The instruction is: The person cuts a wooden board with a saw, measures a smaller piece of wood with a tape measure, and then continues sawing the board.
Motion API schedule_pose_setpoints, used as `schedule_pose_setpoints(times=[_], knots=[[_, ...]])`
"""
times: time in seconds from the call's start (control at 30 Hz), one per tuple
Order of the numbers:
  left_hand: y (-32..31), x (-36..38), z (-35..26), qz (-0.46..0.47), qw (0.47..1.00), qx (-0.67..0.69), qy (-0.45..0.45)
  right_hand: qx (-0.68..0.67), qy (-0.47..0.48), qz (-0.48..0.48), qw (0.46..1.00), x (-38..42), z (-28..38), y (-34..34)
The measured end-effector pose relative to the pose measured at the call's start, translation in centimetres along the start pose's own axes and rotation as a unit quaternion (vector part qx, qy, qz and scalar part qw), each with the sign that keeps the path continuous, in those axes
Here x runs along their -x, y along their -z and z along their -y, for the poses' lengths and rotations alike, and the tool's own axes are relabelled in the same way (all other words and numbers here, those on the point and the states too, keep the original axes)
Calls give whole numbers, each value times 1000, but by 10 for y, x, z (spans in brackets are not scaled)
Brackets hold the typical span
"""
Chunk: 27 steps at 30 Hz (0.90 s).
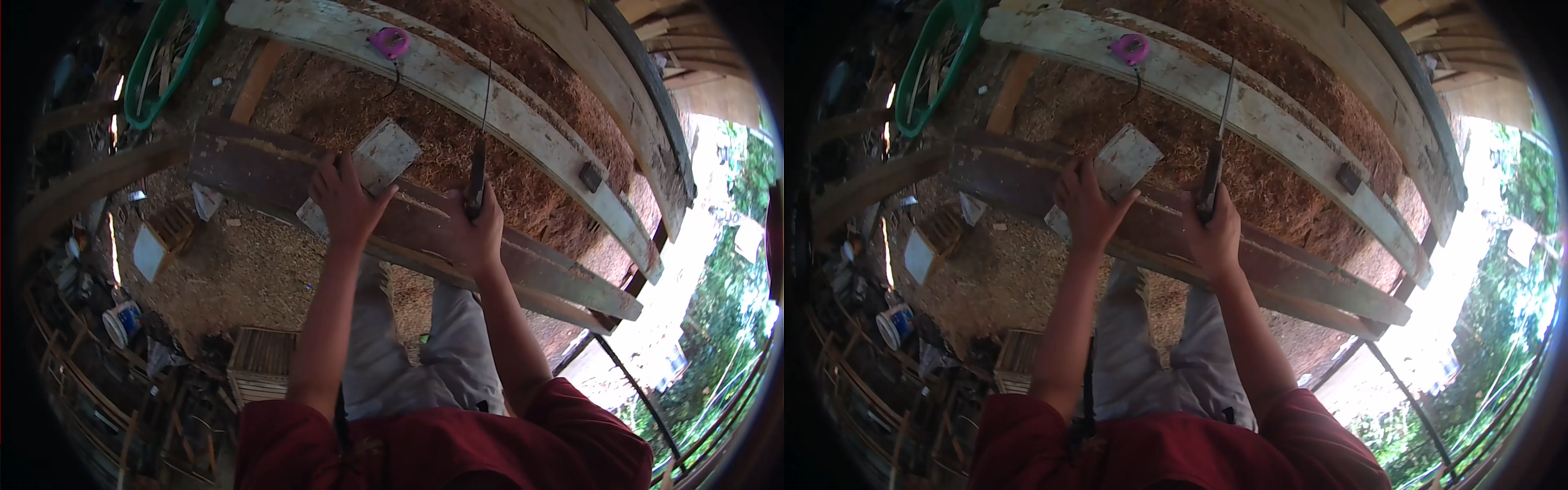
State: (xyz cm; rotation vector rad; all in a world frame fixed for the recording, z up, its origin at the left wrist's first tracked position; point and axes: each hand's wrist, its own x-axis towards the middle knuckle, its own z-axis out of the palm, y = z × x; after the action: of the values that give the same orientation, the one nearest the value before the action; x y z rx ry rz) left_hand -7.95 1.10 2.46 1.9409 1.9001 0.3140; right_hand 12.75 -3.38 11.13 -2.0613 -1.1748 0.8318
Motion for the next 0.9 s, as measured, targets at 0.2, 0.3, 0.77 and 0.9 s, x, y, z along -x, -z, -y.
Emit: schedule_pose_setpoints(times=[0.2,0.3,0.77,0.9], knots=[[35,10,44,-6,995,7,-95,-28,20,6,999,3,12,10],[23,13,41,-41,994,-2,-97,-73,27,-1,997,9,17,15],[1,17,0,-55,995,38,-73,-186,61,83,977,25,42,44],[-1,18,-6,-90,991,59,-80,-147,63,121,980,24,38,53]])
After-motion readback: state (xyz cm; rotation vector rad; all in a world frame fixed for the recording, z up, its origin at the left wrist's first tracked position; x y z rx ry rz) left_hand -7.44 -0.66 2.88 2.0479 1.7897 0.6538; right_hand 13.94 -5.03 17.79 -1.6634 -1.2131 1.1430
